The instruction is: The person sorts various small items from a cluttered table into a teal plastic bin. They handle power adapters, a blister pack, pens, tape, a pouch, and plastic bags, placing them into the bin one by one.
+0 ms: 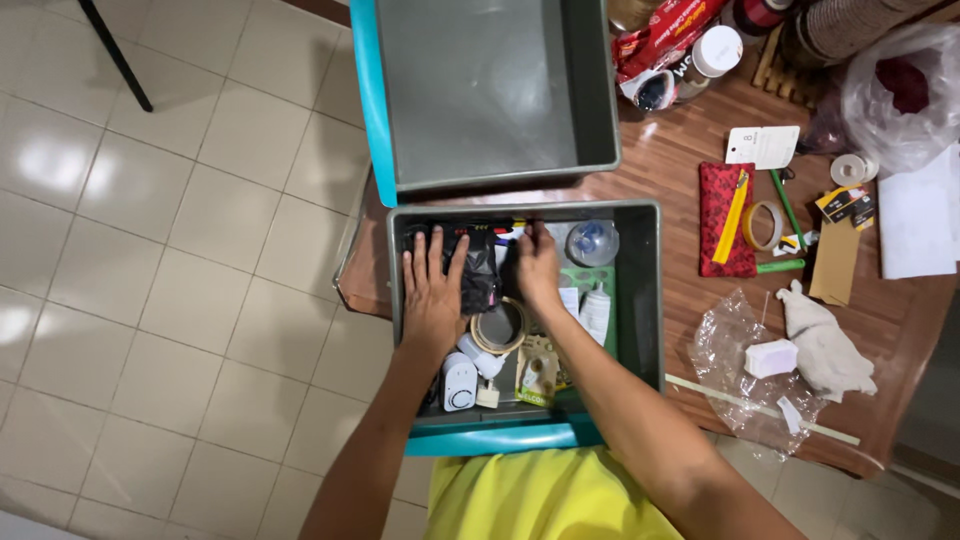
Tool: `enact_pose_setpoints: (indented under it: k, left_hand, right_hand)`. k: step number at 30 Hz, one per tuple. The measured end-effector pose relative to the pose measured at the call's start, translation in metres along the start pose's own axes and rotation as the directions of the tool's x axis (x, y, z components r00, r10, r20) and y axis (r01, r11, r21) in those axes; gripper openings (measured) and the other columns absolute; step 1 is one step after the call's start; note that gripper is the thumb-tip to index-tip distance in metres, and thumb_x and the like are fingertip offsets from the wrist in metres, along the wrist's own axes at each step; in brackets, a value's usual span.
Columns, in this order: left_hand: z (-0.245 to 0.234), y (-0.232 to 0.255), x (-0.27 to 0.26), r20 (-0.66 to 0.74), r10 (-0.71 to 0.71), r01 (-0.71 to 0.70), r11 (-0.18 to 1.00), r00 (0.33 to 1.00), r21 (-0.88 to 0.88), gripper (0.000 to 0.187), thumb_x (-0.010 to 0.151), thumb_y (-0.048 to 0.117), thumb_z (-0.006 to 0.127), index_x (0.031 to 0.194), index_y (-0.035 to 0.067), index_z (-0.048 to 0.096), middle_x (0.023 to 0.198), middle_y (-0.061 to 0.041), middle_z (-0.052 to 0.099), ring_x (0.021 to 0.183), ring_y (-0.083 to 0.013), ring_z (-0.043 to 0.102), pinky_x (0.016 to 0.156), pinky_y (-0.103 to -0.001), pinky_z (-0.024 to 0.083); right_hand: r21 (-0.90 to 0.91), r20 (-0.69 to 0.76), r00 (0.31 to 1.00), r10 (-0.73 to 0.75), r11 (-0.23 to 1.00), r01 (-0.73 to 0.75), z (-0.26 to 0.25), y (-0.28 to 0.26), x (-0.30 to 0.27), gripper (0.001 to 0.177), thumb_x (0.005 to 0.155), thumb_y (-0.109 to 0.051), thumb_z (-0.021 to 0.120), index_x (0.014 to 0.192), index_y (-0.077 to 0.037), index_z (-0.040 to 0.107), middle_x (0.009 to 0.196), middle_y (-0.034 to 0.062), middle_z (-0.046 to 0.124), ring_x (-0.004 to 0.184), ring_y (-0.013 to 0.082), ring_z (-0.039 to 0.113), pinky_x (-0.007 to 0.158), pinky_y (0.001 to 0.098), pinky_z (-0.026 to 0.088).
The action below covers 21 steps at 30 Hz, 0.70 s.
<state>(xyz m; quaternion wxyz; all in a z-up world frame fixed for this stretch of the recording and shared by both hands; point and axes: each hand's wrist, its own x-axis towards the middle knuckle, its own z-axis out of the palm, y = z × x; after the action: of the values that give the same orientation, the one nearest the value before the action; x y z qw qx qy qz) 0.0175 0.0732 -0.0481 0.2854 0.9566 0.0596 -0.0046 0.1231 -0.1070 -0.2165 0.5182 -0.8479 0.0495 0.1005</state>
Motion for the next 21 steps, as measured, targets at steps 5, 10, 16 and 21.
enact_pose_setpoints:
  k: [5, 10, 16, 21]
  left_hand:
    - [0.012, -0.013, 0.012, 0.192, -0.109, 0.105, 0.994, 0.975, 0.033, 0.101, 0.067, 0.005, 0.083, 0.155, 0.016, 0.034, 0.158, -0.021, 0.026, 0.153, -0.0405, 0.015, 0.127, -0.053, 0.010]
    - [0.033, -0.021, 0.013, 0.005, -0.064, 0.062, 0.980, 0.998, 0.189, 0.090, 0.077, -0.008, 0.071, 0.156, 0.018, 0.038, 0.160, -0.020, 0.029, 0.155, -0.0401, 0.017, 0.129, -0.053, 0.011]
    - [0.021, -0.012, 0.008, 0.103, -0.080, 0.057, 0.975, 0.991, 0.213, 0.098, 0.070, -0.007, 0.068, 0.158, 0.014, 0.030, 0.162, -0.023, 0.021, 0.153, -0.0447, 0.011, 0.124, -0.056, 0.009]
    - [0.007, -0.008, 0.001, -0.014, 0.092, -0.083, 0.940, 0.996, 0.332, 0.093, 0.081, -0.005, 0.067, 0.161, 0.024, 0.030, 0.164, -0.019, 0.028, 0.156, -0.0403, 0.019, 0.127, -0.055, 0.015]
  right_hand:
    - [0.247, 0.118, 0.992, -0.042, 0.969, 0.011, 0.001, -0.001, -0.004, 0.038, 0.106, -0.020, 0.057, 0.138, 0.002, 0.055, 0.128, 0.0138, 0.066, 0.119, 0.0240, 0.062, 0.104, 0.0340, 0.046]
    - [0.280, -0.124, 0.943, 0.310, 0.922, -0.266, -0.011, -0.001, -0.008, 0.040, 0.101, -0.019, 0.053, 0.135, 0.001, 0.062, 0.108, 0.0115, 0.070, 0.093, 0.0191, 0.064, 0.085, 0.0331, 0.054]
    - [0.755, 0.257, 0.931, 0.259, 0.547, -0.361, 0.018, 0.006, 0.009, 0.038, 0.101, -0.011, 0.058, 0.137, 0.001, 0.053, 0.116, 0.0085, 0.066, 0.100, 0.0136, 0.063, 0.087, 0.0247, 0.055]
    - [0.716, 0.087, 0.987, 0.136, 0.680, -0.157, 0.010, 0.033, -0.007, 0.032, 0.109, -0.006, 0.056, 0.136, 0.011, 0.052, 0.108, 0.0155, 0.059, 0.092, 0.0214, 0.056, 0.083, 0.0314, 0.052]
